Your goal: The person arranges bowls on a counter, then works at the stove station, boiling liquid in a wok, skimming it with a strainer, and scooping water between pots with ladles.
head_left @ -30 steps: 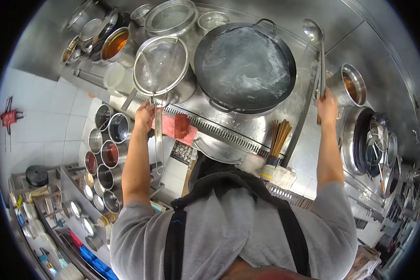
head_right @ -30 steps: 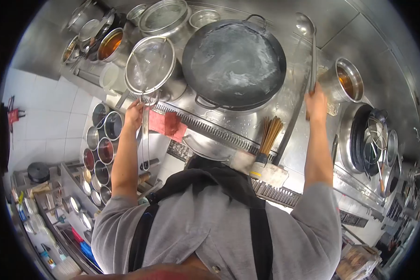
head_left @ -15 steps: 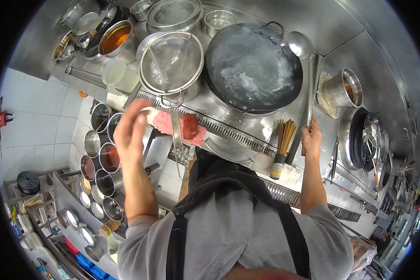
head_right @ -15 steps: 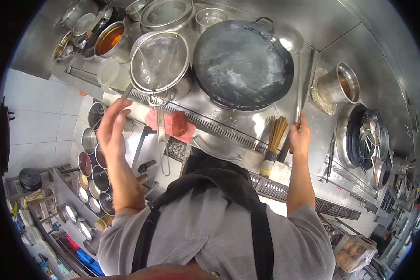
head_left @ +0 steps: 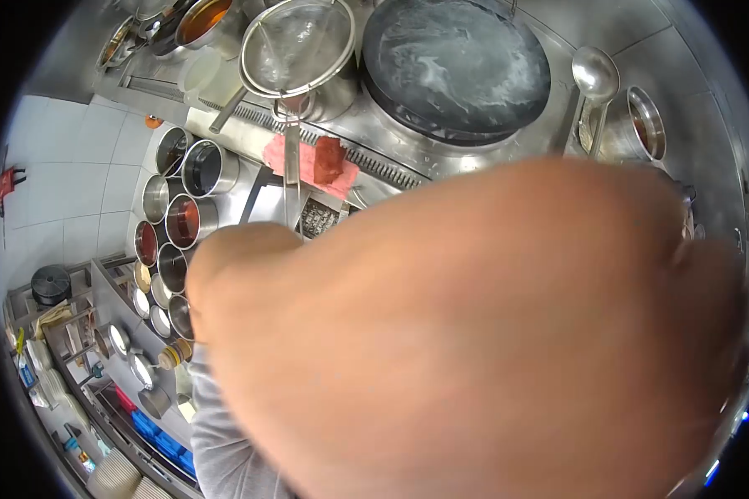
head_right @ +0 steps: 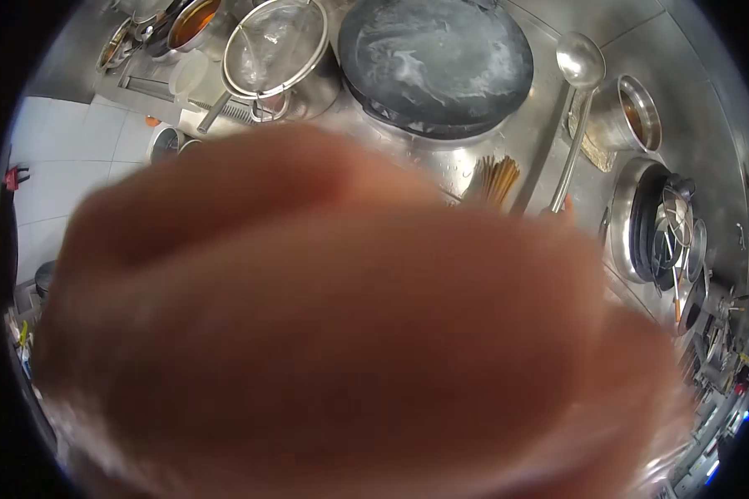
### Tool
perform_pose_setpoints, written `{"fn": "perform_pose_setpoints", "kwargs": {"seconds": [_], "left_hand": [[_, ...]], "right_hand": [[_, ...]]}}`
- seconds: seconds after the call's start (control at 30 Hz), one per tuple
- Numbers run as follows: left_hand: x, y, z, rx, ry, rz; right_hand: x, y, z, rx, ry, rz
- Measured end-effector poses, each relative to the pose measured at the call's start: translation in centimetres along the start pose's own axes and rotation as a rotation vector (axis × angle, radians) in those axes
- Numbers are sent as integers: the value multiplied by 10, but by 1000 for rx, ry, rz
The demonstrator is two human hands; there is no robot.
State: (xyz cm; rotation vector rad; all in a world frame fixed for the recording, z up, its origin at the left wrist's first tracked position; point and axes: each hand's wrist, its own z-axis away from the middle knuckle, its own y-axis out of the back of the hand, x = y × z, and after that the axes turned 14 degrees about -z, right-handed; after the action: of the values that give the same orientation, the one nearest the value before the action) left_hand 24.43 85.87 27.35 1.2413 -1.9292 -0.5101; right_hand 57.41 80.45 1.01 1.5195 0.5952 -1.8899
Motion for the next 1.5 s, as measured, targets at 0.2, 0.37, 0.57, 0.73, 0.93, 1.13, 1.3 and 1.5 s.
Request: {"fn": "perform_pose_setpoints", "kwargs": {"seconds": [0.2, 0.37, 0.57, 0.73, 0.93, 1.13, 1.3, 1.5], "left_hand": [[-20, -60, -6, -141, 208, -15], [-117, -204, 181, -1000, 1124, 236], [-170, -457, 409, -662, 1840, 877], [-180, -556, 376, 577, 1704, 1120], [-170, -580, 339, 951, 1393, 446], [-158, -547, 314, 1120, 1765, 1457], [-162, -567, 328, 1001, 1664, 1393], [-166, -557, 317, 971, 1827, 1373]], "right_hand": [[32, 53, 14, -34, 88, 266], [53, 84, 22, -89, 2, 364], [59, 92, 27, -156, -113, 518], [60, 85, 27, -158, -193, 574], [67, 90, 22, -167, -200, 469], [73, 92, 20, -159, -204, 451], [73, 89, 19, -163, -201, 451], [62, 83, 21, -155, -205, 456]]}}
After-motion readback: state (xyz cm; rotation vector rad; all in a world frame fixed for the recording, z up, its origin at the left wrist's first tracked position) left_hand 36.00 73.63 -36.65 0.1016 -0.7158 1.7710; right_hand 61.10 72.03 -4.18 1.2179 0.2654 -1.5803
